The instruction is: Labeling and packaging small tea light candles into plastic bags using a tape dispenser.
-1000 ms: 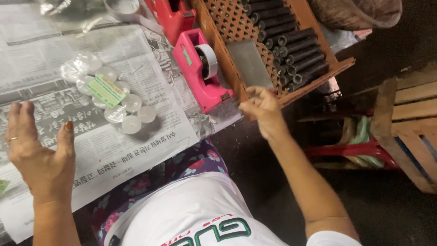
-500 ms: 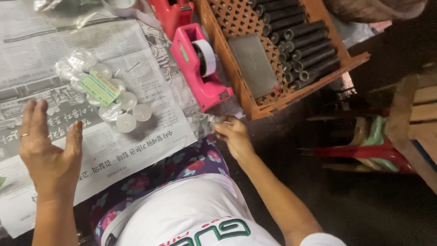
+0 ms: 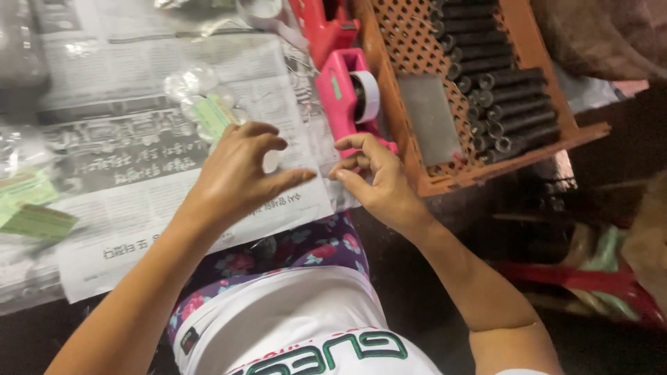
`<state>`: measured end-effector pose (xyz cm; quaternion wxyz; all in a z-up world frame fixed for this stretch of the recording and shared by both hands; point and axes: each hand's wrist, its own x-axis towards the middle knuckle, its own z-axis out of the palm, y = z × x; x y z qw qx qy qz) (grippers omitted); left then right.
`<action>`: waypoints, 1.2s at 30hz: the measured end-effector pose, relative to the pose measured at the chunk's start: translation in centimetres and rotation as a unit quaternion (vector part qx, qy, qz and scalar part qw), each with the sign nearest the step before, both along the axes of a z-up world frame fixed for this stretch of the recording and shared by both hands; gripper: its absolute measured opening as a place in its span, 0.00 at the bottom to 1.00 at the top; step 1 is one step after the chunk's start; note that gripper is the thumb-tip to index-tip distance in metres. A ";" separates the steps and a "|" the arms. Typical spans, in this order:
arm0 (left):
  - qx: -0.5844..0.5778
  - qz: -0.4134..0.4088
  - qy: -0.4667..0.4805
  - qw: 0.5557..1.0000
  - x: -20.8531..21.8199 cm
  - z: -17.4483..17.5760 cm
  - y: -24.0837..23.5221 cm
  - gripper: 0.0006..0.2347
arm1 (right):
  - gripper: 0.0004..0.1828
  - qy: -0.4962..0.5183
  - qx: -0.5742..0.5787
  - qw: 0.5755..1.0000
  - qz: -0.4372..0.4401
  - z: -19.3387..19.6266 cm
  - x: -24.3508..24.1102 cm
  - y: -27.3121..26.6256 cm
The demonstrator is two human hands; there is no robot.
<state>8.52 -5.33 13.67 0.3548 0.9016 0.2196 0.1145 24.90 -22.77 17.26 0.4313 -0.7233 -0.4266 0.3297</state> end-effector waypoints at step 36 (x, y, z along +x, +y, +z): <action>-0.054 0.166 -0.025 0.984 0.1 -7.7 15.7 0.10 | 0.28 0.150 -0.123 0.977 -0.093 -7.3 -2.2 15.9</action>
